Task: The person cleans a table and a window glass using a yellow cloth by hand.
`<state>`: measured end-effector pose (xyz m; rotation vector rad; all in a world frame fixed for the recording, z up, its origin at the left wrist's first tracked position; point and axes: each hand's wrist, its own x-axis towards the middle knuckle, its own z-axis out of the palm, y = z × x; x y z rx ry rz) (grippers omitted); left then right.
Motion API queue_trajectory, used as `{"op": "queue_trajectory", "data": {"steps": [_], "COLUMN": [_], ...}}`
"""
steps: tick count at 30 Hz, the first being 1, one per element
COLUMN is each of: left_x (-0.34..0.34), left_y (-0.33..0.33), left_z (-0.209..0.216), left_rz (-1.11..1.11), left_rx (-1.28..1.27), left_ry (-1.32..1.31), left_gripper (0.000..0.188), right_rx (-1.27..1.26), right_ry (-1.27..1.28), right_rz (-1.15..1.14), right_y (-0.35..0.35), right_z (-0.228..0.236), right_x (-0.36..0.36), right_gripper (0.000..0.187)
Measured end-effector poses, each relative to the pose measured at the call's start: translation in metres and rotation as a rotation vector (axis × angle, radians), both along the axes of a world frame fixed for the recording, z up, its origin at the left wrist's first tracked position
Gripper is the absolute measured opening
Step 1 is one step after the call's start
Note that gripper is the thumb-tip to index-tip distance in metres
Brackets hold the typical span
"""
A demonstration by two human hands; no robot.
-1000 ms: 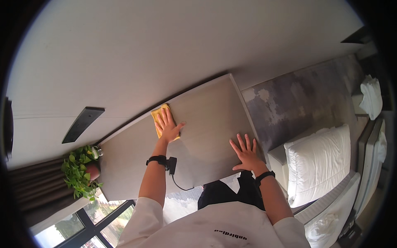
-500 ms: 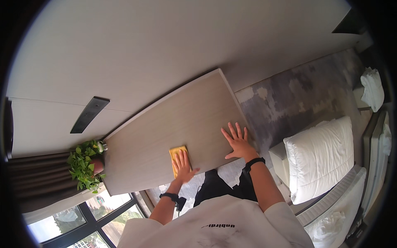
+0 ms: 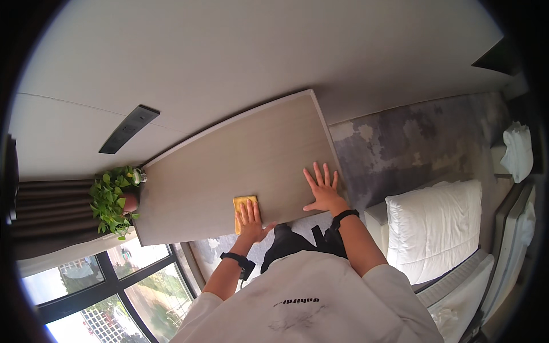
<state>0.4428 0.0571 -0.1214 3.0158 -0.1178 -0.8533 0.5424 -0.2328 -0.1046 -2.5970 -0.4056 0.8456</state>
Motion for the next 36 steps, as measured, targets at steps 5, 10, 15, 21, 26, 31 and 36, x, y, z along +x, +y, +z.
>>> {"op": "queue_trajectory", "data": {"steps": [5,10,15,21,26,31,36], "left_x": [0.040,0.105,0.155,0.242,0.280,0.262,0.177], "left_y": [-0.005,0.001,0.013,0.015,0.014,0.022,0.019], "left_z": [0.007,0.018,0.020,0.012,0.008,0.008,0.003], "left_rz": [0.023,0.057,-0.010,0.058,0.077,0.058,-0.115], "left_rx": [-0.009,-0.070,-0.109,-0.212,-0.278,-0.297,-0.306], "left_ry": [-0.037,0.134,0.117,0.037,-0.005,-0.069,-0.050], "left_gripper": [0.114,0.105,0.102,0.106,0.113,0.110,0.110], "right_rx": [0.015,0.035,0.034,0.014,0.011,0.049,0.022], "right_ry": [0.019,0.030,0.066,0.043,0.068,0.082,-0.002], "right_rz": [0.003,0.005,-0.012,-0.056,-0.058,-0.044,-0.068], "right_y": [0.002,-0.001,0.003,0.000,-0.003,0.005,0.001], "right_z": [0.005,0.005,0.005,0.014,0.015,0.016,0.015], "right_x": [0.003,0.001,0.002,0.002,0.000,0.003,-0.002], "right_gripper": [0.130,0.129,0.127,0.127,0.126,0.126,0.128]}}
